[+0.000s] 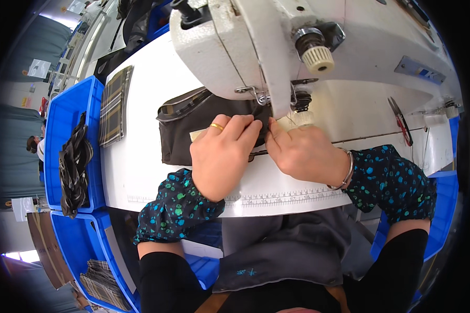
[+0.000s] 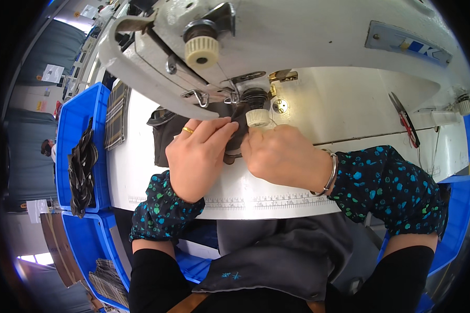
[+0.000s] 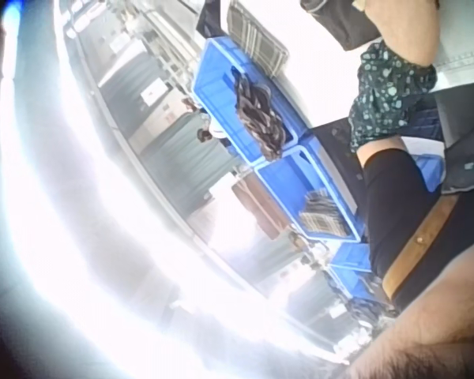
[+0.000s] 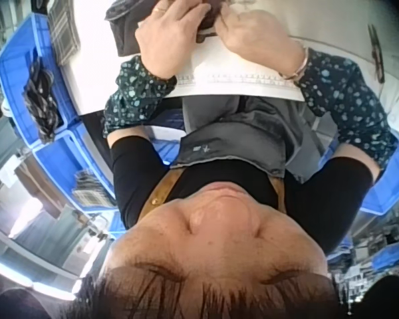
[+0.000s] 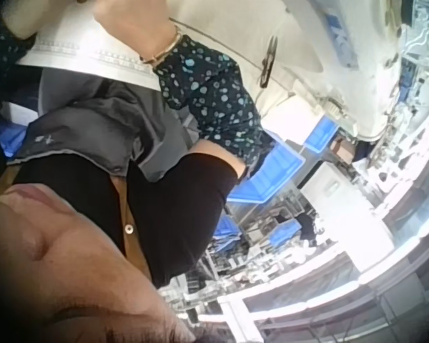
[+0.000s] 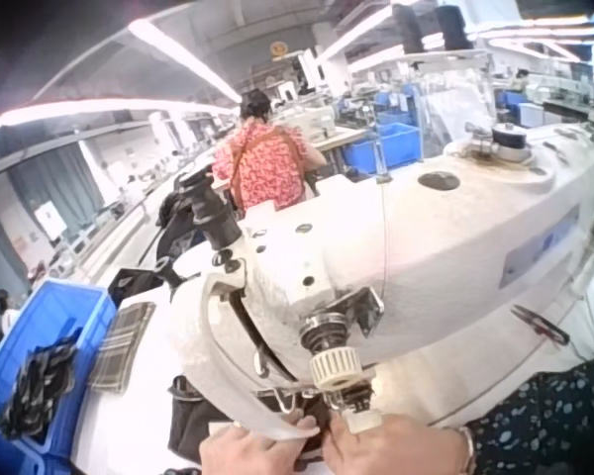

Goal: The person operates an industrial sewing machine to stitch a zipper onto a small plaid pouch. They guide the fabric under the needle, sew along the zipper edge, and then move the finished pouch to a blue bin before picking up a new one to repeat the process.

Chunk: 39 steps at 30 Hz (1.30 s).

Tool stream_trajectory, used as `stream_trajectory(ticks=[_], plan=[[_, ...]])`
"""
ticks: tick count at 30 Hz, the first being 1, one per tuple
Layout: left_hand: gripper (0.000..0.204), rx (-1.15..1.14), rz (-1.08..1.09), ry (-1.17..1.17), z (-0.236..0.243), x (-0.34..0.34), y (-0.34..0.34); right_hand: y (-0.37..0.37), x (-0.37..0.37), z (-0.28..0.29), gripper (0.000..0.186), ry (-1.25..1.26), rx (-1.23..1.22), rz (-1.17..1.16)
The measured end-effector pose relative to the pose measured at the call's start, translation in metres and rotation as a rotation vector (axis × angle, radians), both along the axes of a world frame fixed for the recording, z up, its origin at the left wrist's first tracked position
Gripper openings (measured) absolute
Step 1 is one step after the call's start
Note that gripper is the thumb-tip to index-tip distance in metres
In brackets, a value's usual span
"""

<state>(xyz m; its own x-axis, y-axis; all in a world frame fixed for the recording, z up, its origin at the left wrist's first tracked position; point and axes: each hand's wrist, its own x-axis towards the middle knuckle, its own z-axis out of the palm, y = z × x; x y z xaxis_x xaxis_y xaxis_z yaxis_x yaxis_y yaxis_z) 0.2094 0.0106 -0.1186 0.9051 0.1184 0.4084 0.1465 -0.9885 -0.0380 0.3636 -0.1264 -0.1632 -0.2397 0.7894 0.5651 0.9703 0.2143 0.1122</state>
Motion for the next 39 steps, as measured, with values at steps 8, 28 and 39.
stream_trajectory(ticks=[8,28,39], plan=[[0.028,-0.065,-0.168,0.064,-0.008,0.007,0.001,-0.019,-0.015,0.003,0.033,-0.127,-0.055,0.039],[0.032,-0.135,-0.138,-0.005,-0.023,0.024,0.022,-0.011,-0.008,-0.001,0.037,-0.074,-0.138,-0.063],[0.038,-0.093,-0.182,-0.011,-0.023,0.015,0.021,-0.013,-0.008,0.002,0.033,-0.066,-0.067,-0.012]])
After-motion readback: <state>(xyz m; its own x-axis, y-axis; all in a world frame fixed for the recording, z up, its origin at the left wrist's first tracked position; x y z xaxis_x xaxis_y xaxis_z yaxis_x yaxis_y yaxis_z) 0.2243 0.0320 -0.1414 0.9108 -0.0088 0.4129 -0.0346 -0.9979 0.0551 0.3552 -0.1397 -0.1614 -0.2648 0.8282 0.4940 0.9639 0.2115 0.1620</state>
